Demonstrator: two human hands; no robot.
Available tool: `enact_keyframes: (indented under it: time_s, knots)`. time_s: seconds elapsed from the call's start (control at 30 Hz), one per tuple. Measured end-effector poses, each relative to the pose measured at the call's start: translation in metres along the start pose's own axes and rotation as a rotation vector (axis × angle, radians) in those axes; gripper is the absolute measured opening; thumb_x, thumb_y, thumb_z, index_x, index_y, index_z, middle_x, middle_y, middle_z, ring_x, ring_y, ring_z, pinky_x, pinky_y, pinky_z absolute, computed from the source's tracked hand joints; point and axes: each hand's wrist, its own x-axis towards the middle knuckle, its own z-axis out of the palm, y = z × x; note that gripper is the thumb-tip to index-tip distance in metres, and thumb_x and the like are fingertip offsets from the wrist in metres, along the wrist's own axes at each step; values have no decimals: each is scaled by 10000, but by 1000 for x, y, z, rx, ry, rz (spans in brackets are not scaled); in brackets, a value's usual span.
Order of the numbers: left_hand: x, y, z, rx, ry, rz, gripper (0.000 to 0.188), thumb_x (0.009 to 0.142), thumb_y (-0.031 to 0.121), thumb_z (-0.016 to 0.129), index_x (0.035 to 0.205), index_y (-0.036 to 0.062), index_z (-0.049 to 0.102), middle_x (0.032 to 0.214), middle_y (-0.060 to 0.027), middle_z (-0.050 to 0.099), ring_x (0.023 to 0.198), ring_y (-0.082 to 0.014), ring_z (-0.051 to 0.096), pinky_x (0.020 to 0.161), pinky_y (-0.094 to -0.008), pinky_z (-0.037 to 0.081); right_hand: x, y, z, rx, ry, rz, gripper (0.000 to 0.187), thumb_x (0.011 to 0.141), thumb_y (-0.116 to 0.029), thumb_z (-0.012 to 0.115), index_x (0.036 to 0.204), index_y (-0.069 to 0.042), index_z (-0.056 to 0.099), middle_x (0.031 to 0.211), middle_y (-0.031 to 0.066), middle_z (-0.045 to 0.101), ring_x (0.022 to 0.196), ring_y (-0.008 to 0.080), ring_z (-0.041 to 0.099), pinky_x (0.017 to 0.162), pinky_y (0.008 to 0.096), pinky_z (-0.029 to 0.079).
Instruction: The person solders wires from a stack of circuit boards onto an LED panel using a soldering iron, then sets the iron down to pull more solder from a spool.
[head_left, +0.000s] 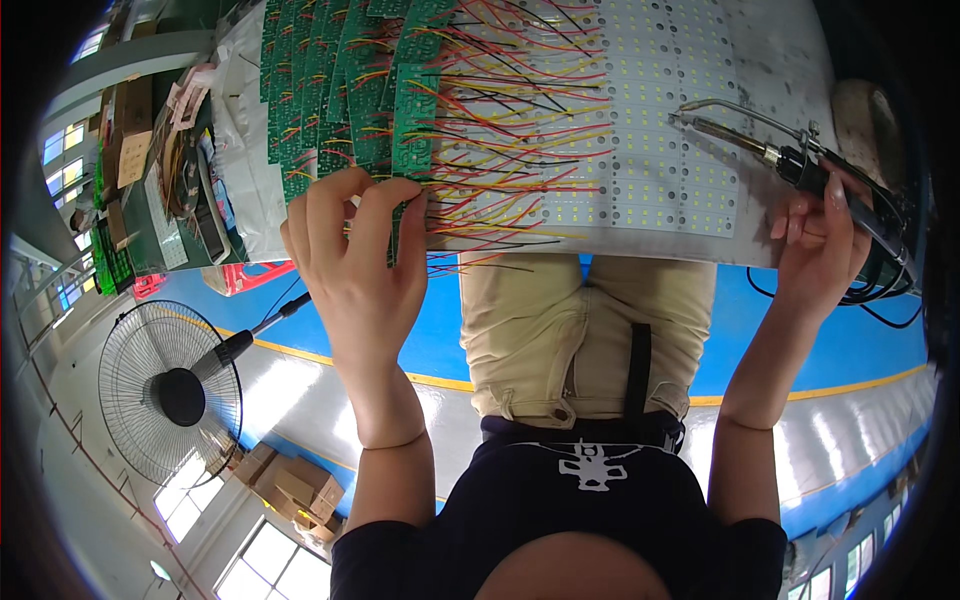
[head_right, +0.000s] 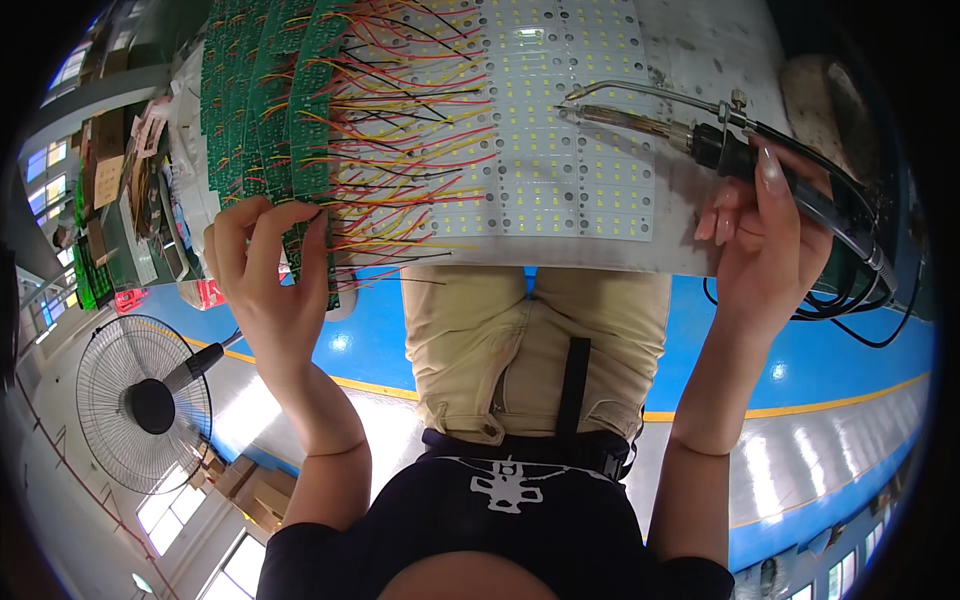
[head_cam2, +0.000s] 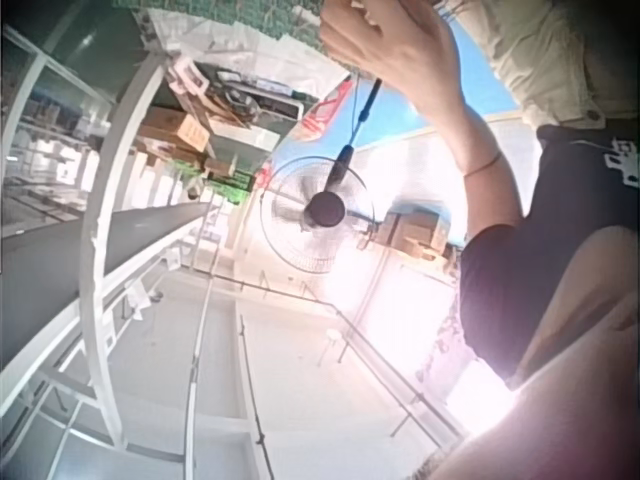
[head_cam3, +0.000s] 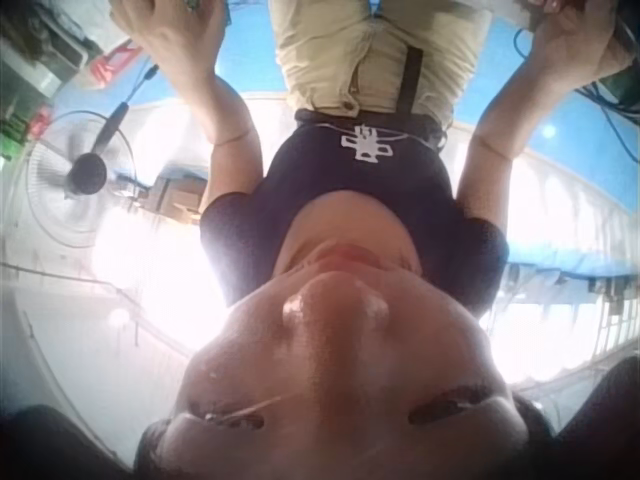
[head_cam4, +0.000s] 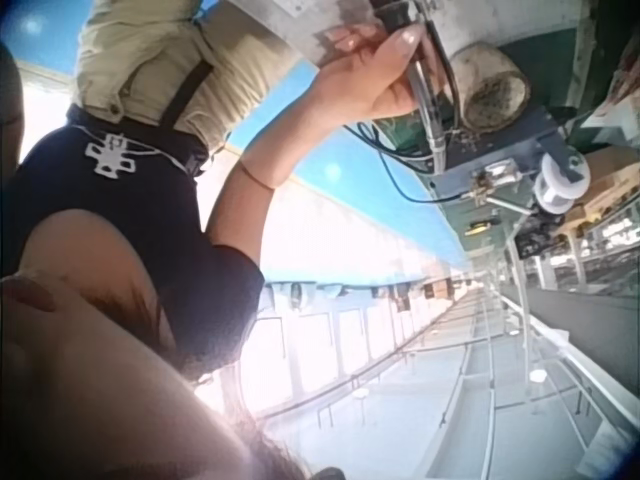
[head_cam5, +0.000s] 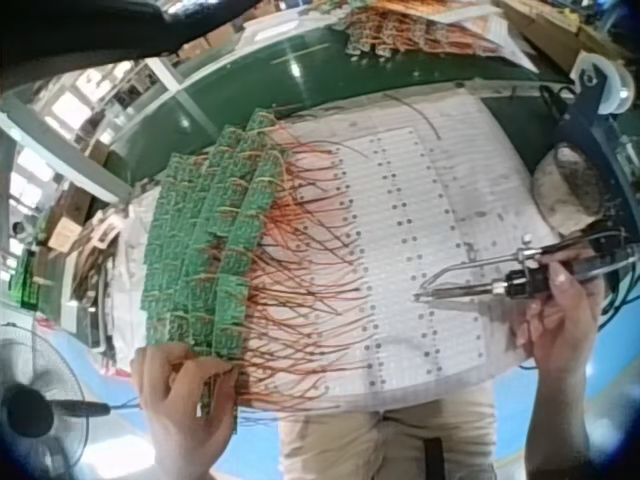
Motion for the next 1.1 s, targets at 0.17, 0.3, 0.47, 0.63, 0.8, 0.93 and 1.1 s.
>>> enact_keyframes:
  time_s: [0.17,0.3,0.47,0.63,0.8,0.93,1.1]
  knots:
    - [5,0,1,7,-9,30,216,657,76,676,839,126,572,864,-21,482,715,-196,427,666,-321,332,-1,-3,-1,-37,12,20,225,866,-126,476,982,64,508,569,78,479,477,114,426,409,249,347]
    - [2,1,0,32,-21,37,216,662,75,671,845,125,569,862,-25,480,720,-201,429,669,-324,336,-1,-1,1,-31,2,17,228,867,-129,473,982,64,510,575,77,477,481,113,429,404,244,348]
    - [0,0,3,13,-19,14,202,667,73,667,838,124,572,858,-23,476,716,-204,423,660,-329,347,-1,1,-1,-7,-21,2,227,868,-129,473,981,64,511,598,83,485,498,112,440,400,241,351]
    - [3,1,2,13,-17,37,203,664,68,666,834,127,574,857,-23,474,719,-203,419,655,-326,350,0,-4,-5,-19,5,11,226,867,-125,473,980,67,511,643,92,504,510,114,444,394,245,353]
    - [2,0,0,33,-53,42,206,661,67,665,832,130,571,863,-23,473,738,-207,424,667,-335,349,1,1,-4,14,-66,-10,223,863,-116,474,980,71,509,674,94,510,513,112,443,393,246,355]
    - [13,4,-3,-19,-142,62,185,660,51,662,804,105,560,879,-45,466,776,-230,433,676,-349,350,-1,-1,0,-19,7,22,231,862,-122,473,981,74,505,631,88,497,495,110,432,395,243,355]
    - [22,7,1,-96,-252,105,176,665,45,656,792,81,540,890,-63,458,809,-243,433,701,-349,342,-2,-3,4,-83,77,40,239,858,-125,476,985,76,498,544,74,462,445,103,397,401,237,362]
